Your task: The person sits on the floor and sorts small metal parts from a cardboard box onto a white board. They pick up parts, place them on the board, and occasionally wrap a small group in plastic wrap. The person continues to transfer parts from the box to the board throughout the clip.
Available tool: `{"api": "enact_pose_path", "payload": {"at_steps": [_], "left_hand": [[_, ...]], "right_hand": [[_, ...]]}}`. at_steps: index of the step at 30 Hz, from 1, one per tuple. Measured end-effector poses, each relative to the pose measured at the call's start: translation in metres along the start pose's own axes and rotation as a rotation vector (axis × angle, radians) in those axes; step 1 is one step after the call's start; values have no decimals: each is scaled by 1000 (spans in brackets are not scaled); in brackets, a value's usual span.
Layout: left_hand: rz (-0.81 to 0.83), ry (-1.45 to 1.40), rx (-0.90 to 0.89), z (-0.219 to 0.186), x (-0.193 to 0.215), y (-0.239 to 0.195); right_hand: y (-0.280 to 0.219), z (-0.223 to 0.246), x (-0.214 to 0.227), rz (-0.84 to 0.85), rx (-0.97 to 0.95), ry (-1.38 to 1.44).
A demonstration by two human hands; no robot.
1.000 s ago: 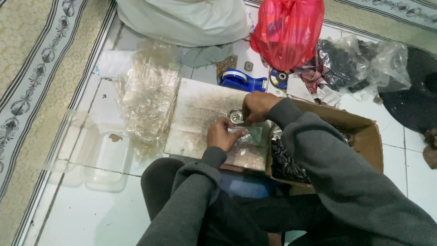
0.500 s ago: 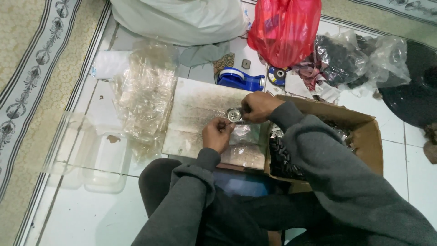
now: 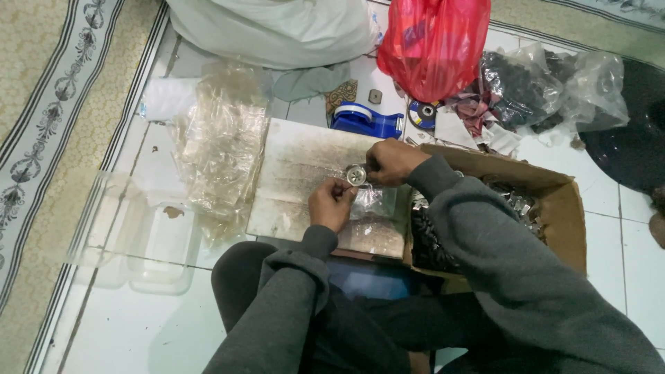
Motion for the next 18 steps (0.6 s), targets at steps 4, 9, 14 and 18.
{"api": "enact_pose_path", "payload": {"at_steps": [4,9,14,18], "left_hand": [[-7,-2,3,-1,1,1],[-9,10,35,0,3,-2],[-14,10,53,-5,6,-7],[-27,10,74,-19,11,-15]], "right_hand": [[6,-19,-7,-97,18,10],[5,-35,-10,-315,88,117],[-5,-43,-13,-434,88,218],[-6,-49,-20,-483,77,201]]}}
Point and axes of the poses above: each hand's wrist, its own y-axis towards the middle knuckle, its own x-axis out of the back of the hand, z = x × y, the point moved 4 cm from there along y, towards the middle knuckle, and after that the axes turned 11 degrees about x, right-handed, at the moved point
